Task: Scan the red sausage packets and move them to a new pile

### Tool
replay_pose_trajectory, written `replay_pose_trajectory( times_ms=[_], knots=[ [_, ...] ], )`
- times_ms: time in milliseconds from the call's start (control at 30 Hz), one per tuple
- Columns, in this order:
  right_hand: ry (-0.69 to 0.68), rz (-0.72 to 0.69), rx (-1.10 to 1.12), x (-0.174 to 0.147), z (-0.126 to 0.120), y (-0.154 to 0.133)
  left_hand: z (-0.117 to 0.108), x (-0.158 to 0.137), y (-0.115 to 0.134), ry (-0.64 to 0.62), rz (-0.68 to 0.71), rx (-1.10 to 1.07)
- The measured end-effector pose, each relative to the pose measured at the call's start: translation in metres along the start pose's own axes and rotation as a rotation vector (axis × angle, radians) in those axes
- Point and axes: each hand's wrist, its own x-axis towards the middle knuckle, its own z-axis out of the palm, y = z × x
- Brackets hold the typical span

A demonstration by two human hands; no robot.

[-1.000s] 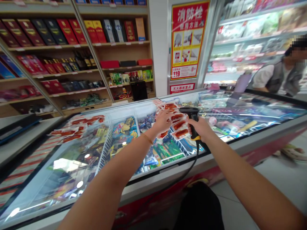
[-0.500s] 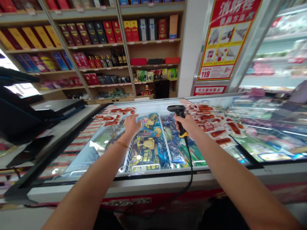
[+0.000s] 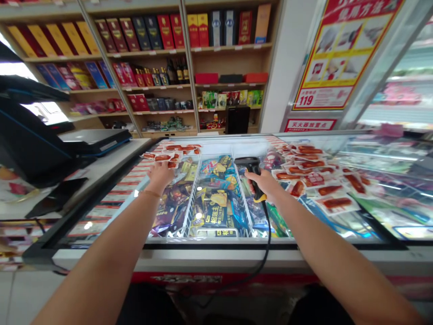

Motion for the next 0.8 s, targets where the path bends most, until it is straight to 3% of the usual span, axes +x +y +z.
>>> replay_pose_trajectory(
  times_ms=[167,333,433,500,600,667,800],
  knots=[
    [-0.011,-0.001,0.014,-0.005,0.001,-0.007,-0.012,0.004,0.014,-0.073,-0.004,0.015],
    [-0.069,-0.037,-0.016,-0.008,0.004,-0.004,-0.012,-0.018,0.059,-0.258,0.2,0.0],
    [-0.085,-0.026,-0.023,-0.009,0.005,0.0,-0.009,-0.04,0.09,-0.454,0.301,-0.179],
    [-0.085,-0.016,-0.022,-0.01,0.006,0.001,-0.01,-0.051,0.104,-0.379,0.306,-0.177],
    [-0.079,-0.002,-0.025,-0.011,0.006,0.0,-0.011,-0.061,0.113,-0.187,0.171,-0.043],
    [-0.086,0.003,-0.033,-0.011,0.007,0.0,-0.01,-0.063,0.109,-0.202,0.098,-0.012],
    [-0.125,-0.031,-0.056,-0.009,0.01,0.005,-0.005,-0.058,0.092,-0.241,0.123,-0.15]
  ],
)
